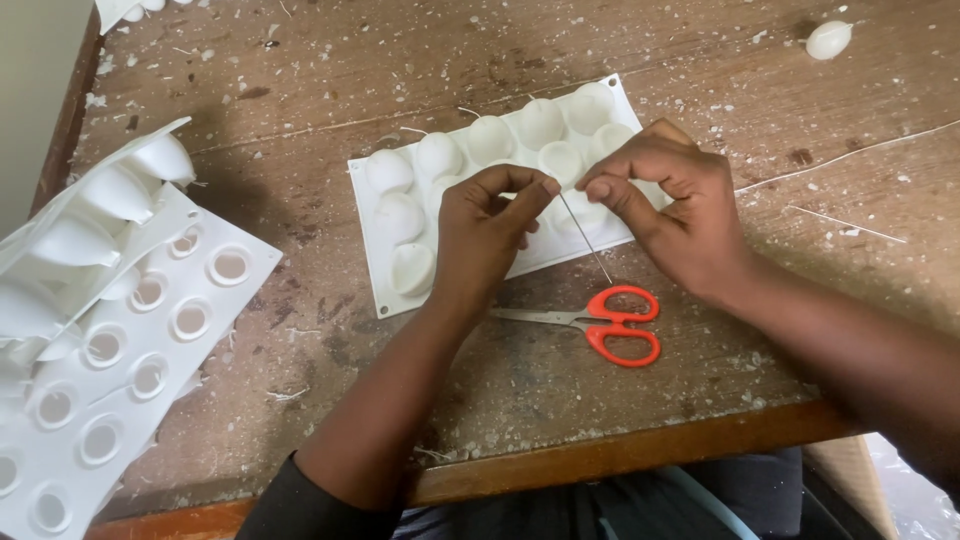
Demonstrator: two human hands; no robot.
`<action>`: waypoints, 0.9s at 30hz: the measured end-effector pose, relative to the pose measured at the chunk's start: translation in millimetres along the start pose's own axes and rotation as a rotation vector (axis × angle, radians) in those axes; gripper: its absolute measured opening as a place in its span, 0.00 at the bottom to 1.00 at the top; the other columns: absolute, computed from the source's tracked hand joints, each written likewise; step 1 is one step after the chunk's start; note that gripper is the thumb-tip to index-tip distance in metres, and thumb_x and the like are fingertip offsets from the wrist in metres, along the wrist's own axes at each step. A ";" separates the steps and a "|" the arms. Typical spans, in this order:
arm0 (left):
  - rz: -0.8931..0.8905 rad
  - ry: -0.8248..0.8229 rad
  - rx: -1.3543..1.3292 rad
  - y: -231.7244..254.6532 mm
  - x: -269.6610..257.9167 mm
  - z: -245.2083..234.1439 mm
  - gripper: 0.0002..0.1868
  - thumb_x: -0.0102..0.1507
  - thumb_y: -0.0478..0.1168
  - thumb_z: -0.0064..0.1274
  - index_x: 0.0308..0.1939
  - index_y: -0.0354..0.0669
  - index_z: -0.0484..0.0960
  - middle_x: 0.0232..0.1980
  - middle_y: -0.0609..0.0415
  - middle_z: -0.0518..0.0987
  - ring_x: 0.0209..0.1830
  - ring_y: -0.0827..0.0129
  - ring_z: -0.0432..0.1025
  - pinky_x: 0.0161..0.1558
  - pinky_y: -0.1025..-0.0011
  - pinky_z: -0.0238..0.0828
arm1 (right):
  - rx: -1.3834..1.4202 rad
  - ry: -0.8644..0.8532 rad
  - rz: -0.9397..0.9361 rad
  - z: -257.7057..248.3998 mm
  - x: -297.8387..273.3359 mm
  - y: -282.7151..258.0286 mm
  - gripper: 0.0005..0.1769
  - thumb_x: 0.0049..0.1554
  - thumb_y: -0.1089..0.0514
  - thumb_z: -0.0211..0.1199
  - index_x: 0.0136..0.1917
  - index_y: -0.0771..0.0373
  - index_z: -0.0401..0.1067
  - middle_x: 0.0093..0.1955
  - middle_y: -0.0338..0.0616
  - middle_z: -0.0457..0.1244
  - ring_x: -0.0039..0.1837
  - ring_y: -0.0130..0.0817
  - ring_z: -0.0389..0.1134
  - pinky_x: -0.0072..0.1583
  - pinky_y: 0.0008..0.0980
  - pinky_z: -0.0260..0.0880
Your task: Inserting wicks into silicone candle molds using a needle and trimming with scissors.
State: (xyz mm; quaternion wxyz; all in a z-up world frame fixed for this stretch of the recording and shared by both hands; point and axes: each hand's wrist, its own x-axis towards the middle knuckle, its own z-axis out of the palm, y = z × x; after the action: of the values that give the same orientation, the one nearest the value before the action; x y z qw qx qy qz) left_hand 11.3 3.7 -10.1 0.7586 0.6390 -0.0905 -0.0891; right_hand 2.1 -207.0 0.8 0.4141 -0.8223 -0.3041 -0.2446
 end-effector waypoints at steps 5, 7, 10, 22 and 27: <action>0.316 0.206 0.302 0.0 1.6 -3.6 0.09 0.64 0.41 0.62 0.41 0.39 0.87 0.47 0.56 0.75 0.31 0.81 0.68 0.33 0.80 0.69 | 0.152 -0.203 0.111 6.1 1.6 -13.8 0.05 0.57 0.59 0.71 0.47 0.61 0.79 0.43 0.41 0.71 0.44 0.24 0.69 0.46 0.25 0.68; 0.305 0.207 0.353 2.8 3.7 -7.4 0.09 0.63 0.42 0.63 0.40 0.39 0.88 0.47 0.55 0.75 0.32 0.79 0.67 0.34 0.79 0.68 | 0.149 -0.224 0.229 9.6 0.7 -11.9 0.04 0.57 0.60 0.71 0.46 0.63 0.80 0.41 0.43 0.72 0.40 0.27 0.67 0.42 0.26 0.66; 0.317 0.176 0.523 14.4 4.3 -24.6 0.07 0.66 0.42 0.62 0.42 0.43 0.89 0.48 0.53 0.76 0.37 0.74 0.69 0.37 0.75 0.70 | 0.285 -0.195 0.322 12.7 -2.7 2.6 0.02 0.60 0.63 0.67 0.47 0.65 0.78 0.43 0.45 0.72 0.42 0.29 0.70 0.45 0.27 0.72; 0.084 -0.152 1.033 42.9 -4.4 -37.8 0.24 0.46 0.40 0.75 0.45 0.45 0.87 0.43 0.54 0.84 0.36 0.66 0.77 0.39 0.67 0.74 | 0.304 0.013 0.127 36.1 -1.8 -7.9 0.06 0.64 0.69 0.66 0.46 0.68 0.71 0.51 0.50 0.72 0.55 0.30 0.75 0.56 0.28 0.78; 0.102 -0.150 1.013 38.0 -1.3 -39.9 0.22 0.47 0.41 0.75 0.44 0.43 0.87 0.40 0.54 0.84 0.34 0.67 0.77 0.38 0.68 0.75 | 0.176 0.027 0.116 36.1 0.7 -9.9 0.06 0.63 0.67 0.69 0.45 0.69 0.73 0.51 0.49 0.73 0.54 0.28 0.75 0.54 0.26 0.77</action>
State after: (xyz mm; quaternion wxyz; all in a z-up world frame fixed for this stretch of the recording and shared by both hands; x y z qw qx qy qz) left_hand 20.8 48.5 20.7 0.3488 0.9129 -0.2077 -0.0426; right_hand 1.1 -172.2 -12.9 0.5022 -0.7957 -0.2707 -0.2034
